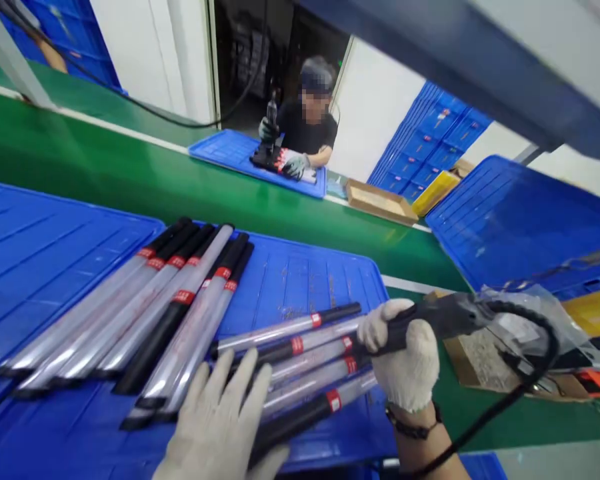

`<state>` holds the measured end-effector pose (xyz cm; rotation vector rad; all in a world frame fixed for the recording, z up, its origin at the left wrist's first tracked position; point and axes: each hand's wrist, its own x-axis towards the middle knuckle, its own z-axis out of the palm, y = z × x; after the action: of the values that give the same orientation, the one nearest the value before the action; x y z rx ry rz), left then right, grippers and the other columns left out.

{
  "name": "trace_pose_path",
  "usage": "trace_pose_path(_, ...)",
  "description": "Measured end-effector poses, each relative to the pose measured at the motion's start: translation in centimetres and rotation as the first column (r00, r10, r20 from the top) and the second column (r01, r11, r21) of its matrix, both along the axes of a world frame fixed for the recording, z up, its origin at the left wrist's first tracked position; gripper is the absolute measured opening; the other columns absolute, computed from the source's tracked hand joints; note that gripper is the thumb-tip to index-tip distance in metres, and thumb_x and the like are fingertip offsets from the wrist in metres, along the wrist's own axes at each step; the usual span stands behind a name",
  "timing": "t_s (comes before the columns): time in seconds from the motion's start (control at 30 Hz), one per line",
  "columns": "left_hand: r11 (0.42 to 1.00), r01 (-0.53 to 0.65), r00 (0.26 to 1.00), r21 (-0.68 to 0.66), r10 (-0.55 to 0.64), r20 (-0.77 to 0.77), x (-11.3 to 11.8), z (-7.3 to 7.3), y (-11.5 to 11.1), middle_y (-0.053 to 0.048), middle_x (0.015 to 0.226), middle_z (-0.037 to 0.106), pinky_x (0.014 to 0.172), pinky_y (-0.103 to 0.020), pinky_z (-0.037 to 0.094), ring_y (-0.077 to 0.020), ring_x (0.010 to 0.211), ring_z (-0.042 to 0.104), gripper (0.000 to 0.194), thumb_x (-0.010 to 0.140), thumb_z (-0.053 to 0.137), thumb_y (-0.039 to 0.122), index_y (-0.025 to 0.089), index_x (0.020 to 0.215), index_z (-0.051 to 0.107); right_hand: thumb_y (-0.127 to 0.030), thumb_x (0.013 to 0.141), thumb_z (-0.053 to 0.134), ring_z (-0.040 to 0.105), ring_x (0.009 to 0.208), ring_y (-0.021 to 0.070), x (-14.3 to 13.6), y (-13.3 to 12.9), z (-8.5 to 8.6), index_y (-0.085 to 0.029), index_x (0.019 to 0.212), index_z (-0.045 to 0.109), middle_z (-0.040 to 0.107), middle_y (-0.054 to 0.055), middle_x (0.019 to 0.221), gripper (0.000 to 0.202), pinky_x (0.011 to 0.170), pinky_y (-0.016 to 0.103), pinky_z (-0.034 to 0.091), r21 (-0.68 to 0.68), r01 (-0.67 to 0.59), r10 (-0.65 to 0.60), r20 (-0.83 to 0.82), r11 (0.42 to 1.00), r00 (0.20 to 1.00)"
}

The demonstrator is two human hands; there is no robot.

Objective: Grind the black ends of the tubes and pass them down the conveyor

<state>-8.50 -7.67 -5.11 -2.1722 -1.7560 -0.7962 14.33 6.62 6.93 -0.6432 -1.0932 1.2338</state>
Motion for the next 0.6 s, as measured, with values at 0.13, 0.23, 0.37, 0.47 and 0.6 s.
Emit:
trace_pose_path(0.13,0.991,-0.062,0.998,-0.115,0.063,0.009,0.2,2.1,-0.5,-0.028,0.163,0.067,0.109,-0.065,0.068,-0.0511,0.151,0.064,0.090,0.089,0.078,0.040,0.012,0.168,0.046,-0.056,0.097,0.089,0.052,0.054,0.0151,-2.5,-1.3,0.2,-0.027,0.093,0.078,0.058,-0.004,0.063,0.031,0.056,0.030,0.050,0.004,-0.055,0.055,-0.058,0.998,0.997)
trace_pose_path(0.23,0.993,-0.023,1.000,-0.118,0.024,0.008,0.8,2.2,-0.3,-0.028,0.161,0.068,0.113,-0.062,0.067,-0.0486,0.147,0.067,0.096,0.087,0.079,0.035,0.011,0.171,0.039,-0.056,0.098,0.088,0.050,0.053,0.0153,-4.9,-1.7,0.0,-0.027,0.094,0.078,0.057,-0.004,0.062,0.030,0.057,0.030,0.051,-0.003,-0.106,0.105,-0.106,0.994,0.989)
trace_pose_path(0.37,0.992,0.023,0.999,-0.126,-0.017,0.047,1.2,2.2,0.6,-0.031,0.160,0.068,0.114,-0.064,0.066,-0.0507,0.145,0.069,0.099,0.082,0.085,0.036,0.009,0.167,0.043,-0.053,0.095,0.089,0.050,0.053,0.0148,-7.8,-1.7,-0.6,-0.027,0.094,0.076,0.059,-0.005,0.062,0.030,0.057,0.029,0.051,0.017,-0.170,0.170,-0.143,0.985,0.975)
trace_pose_path(0.47,0.985,0.048,0.995,-0.165,-0.033,0.094,1.2,2.5,1.2,-0.031,0.159,0.068,0.116,-0.066,0.064,-0.0505,0.144,0.069,0.097,0.079,0.089,0.035,0.009,0.163,0.048,-0.055,0.093,0.090,0.049,0.052,0.0147,-9.1,-1.6,-1.2,-0.027,0.093,0.072,0.059,-0.006,0.061,0.034,0.057,0.029,0.051,0.003,-0.181,0.179,-0.149,0.984,0.972)
trace_pose_path(0.6,0.973,0.070,0.987,-0.218,-0.035,0.160,1.1,2.9,1.8,-0.029,0.160,0.068,0.118,-0.068,0.062,-0.0492,0.143,0.069,0.099,0.076,0.093,0.035,0.011,0.163,0.052,-0.056,0.093,0.089,0.048,0.052,0.0145,-9.6,-1.3,-2.1,-0.027,0.091,0.070,0.058,-0.006,0.061,0.035,0.057,0.029,0.049,-0.022,-0.194,0.190,-0.128,0.981,0.973)
